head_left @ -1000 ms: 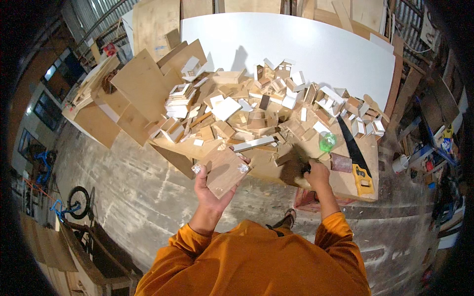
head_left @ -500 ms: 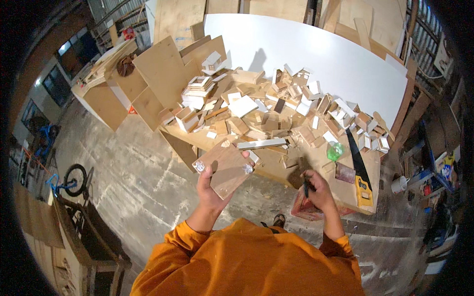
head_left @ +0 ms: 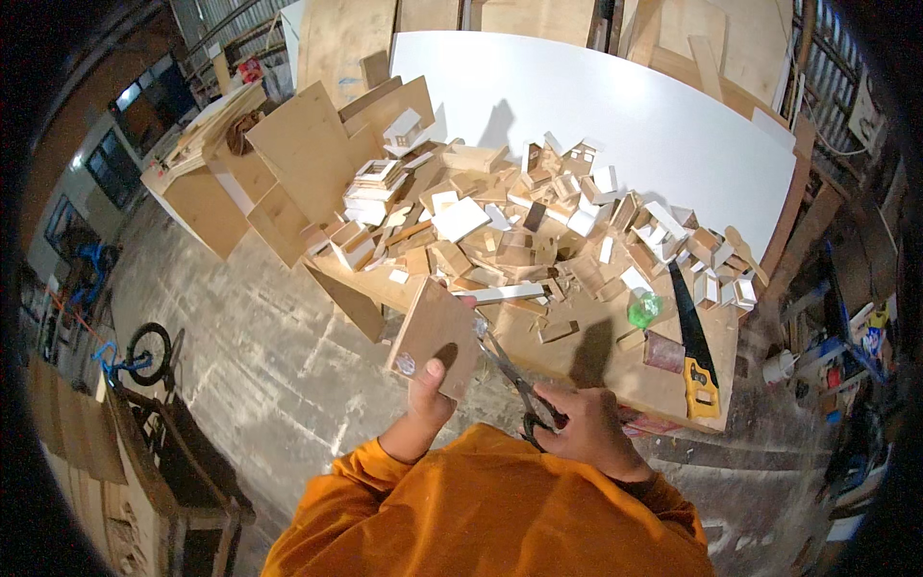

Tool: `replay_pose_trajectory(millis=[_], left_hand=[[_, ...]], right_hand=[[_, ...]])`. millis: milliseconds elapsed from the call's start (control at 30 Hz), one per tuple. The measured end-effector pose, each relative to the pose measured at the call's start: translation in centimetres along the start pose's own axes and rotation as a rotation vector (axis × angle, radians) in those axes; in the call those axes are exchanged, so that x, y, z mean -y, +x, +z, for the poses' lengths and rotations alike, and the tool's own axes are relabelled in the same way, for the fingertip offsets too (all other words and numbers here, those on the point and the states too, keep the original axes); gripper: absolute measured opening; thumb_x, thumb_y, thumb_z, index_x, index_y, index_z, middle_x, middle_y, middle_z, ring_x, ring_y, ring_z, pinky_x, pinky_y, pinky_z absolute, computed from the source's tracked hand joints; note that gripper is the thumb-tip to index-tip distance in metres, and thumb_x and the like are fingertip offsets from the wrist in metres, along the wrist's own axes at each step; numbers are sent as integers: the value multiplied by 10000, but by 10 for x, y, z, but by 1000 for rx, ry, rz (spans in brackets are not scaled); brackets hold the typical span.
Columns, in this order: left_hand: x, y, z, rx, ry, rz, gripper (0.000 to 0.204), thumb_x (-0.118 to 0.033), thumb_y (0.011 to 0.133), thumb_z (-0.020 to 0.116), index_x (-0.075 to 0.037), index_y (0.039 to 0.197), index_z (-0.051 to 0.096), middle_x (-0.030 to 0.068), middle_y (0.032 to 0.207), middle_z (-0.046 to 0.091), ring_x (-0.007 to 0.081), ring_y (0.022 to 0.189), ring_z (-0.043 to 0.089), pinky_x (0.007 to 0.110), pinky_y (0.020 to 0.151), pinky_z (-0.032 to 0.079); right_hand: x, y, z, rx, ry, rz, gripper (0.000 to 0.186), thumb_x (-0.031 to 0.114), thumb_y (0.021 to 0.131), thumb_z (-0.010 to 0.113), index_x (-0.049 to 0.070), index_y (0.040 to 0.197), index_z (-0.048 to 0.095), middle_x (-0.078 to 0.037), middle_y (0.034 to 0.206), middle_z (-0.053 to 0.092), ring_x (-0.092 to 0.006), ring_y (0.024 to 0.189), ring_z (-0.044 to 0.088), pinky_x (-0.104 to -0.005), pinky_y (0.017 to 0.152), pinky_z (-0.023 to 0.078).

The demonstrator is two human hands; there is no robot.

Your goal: The person constructs a small model by applying adhesive from a container to small wooden pieces, joining them together, and using scissors to cut and hold components.

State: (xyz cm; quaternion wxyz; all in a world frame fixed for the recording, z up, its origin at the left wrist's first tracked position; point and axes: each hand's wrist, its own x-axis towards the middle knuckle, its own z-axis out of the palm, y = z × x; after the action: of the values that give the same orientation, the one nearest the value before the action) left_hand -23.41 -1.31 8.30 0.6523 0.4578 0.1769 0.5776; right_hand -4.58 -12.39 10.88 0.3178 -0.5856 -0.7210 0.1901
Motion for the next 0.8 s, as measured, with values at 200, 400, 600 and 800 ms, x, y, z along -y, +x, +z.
replay_pose_trajectory(millis=[200,400,600,800], left_hand=[[14,3,16,-49,42,118,1067,-534,728,704,-60,1506,150,186,1428,389,277,1304,405,386,1075,333],[23,12,23,-22,22,172,1148,-515,675,781,-68,1510,132,172,1421,386,263,1316,388,370,1083,321],[22,16,24,40,-33,85,1186,-506,649,822,-49,1502,136,158,1398,398,246,1287,407,377,1092,320],[29,21,24,69,-1,115,1198,-514,633,840,-46,1494,152,140,1395,390,238,1289,397,369,1098,307]], right_hand=[[-3,3,11,47,65,46,350,211,748,702,43,1048,636,-158,649,629,-330,573,640,-431,541,496],[-17,3,22,-92,-110,-48,268,187,724,723,61,958,679,-128,590,589,-314,546,619,-416,501,465],[-22,8,1,-2,-118,-12,171,194,746,715,58,833,660,-134,613,603,-317,558,620,-421,512,471],[-33,4,14,-38,-76,-52,202,230,775,729,48,804,648,-133,586,579,-318,537,604,-420,494,455]])
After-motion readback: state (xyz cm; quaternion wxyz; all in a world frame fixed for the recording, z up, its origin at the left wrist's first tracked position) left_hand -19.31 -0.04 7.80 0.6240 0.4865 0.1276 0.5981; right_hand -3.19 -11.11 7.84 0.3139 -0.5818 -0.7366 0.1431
